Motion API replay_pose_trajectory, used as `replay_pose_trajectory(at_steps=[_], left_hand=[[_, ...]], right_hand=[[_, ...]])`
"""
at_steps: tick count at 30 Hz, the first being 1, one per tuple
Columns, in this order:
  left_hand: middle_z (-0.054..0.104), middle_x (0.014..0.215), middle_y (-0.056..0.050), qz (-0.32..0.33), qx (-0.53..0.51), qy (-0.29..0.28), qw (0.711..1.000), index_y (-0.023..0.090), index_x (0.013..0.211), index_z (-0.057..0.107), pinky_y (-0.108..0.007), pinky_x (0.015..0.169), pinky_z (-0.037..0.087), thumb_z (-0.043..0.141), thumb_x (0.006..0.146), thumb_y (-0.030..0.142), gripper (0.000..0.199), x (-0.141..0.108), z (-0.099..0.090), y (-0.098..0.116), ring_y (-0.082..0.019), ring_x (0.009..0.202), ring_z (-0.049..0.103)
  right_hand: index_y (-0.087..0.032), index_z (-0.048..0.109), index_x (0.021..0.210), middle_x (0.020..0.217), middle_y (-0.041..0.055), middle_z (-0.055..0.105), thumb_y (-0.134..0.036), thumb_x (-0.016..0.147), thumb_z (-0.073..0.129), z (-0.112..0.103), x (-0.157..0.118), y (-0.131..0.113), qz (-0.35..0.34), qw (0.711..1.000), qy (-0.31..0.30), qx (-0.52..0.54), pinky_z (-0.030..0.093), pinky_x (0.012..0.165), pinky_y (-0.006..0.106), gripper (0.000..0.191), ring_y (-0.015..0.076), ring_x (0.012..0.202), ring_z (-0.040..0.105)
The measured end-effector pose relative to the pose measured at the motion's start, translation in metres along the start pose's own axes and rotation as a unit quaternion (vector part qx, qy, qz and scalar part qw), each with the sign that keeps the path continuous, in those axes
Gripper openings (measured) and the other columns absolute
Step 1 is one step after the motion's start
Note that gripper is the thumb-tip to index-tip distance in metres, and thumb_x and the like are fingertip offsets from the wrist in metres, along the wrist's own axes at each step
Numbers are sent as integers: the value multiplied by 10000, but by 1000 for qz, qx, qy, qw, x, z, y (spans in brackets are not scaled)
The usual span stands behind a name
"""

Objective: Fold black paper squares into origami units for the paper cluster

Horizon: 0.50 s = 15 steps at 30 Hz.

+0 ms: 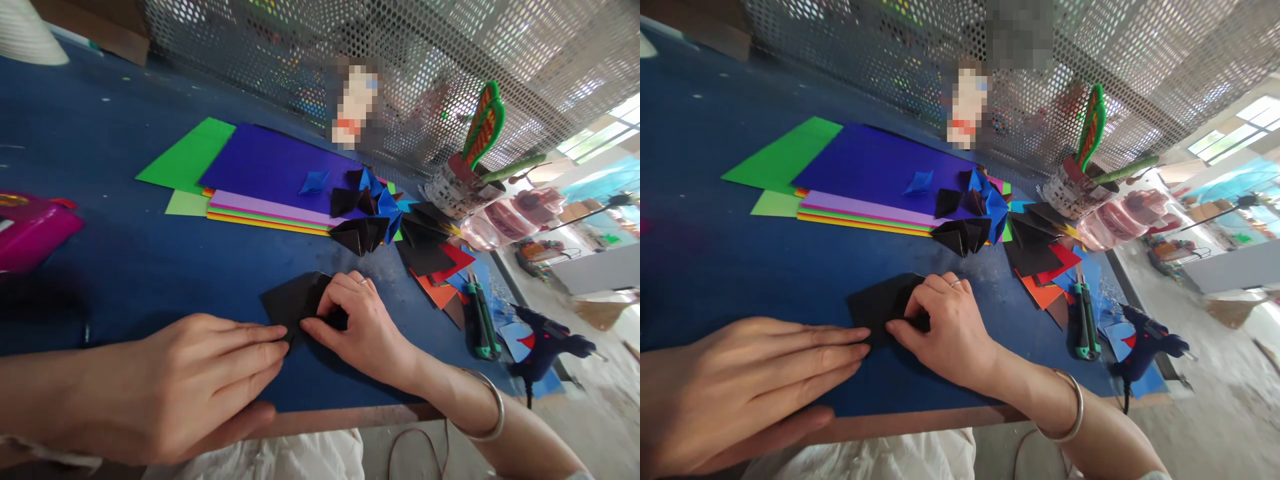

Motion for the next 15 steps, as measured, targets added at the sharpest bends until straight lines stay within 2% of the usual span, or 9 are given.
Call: replay_pose_trajectory(at_steps=[3, 6, 12, 15], left_hand=[[910, 998, -7, -21, -14, 31, 999, 195, 948, 837, -229, 865, 723, 425, 1188, 228, 478, 6, -5, -2, -167, 961, 876], [898, 959, -2, -54, -34, 51, 997, 195, 899, 797, -210, 939, 707, 424, 1198, 267, 483, 7, -7, -4, -151, 932, 873], [897, 1135, 8, -38, -38, 32, 998, 170, 1054, 797, -191, 1039, 663, 468, 1184, 275, 369, 3, -5, -2, -143, 1012, 864], [901, 1135, -8, -33, -15, 21, 999, 177, 1026, 802, -224, 970, 704, 446, 1173, 251, 392, 1, -3, -3, -156, 982, 868]], right_hand=[[-218, 610, 768, 868, -5, 715, -229, 909, 907, 0, 0, -1, 0, 1000, -3, 1, 414, 831, 377, 329, 202, 880, 624], [-220, 608, 772, 873, -4, 716, -233, 915, 903, 0, 0, -1, 0, 1000, -4, 0, 417, 829, 376, 328, 203, 880, 625], [-221, 608, 774, 866, -2, 709, -232, 914, 905, 0, 0, -1, -5, 1000, 1, -3, 414, 827, 373, 329, 206, 883, 622], [-220, 607, 774, 871, 0, 707, -234, 915, 903, 0, 0, -1, -4, 1000, 0, -7, 407, 825, 370, 328, 207, 883, 616]])
Point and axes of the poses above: each hand's wrist, its own x-axis towards the middle knuckle, its own z-axis out of the palm, y = z × x, the point moved 6 cm from there along x, towards the middle knuckle
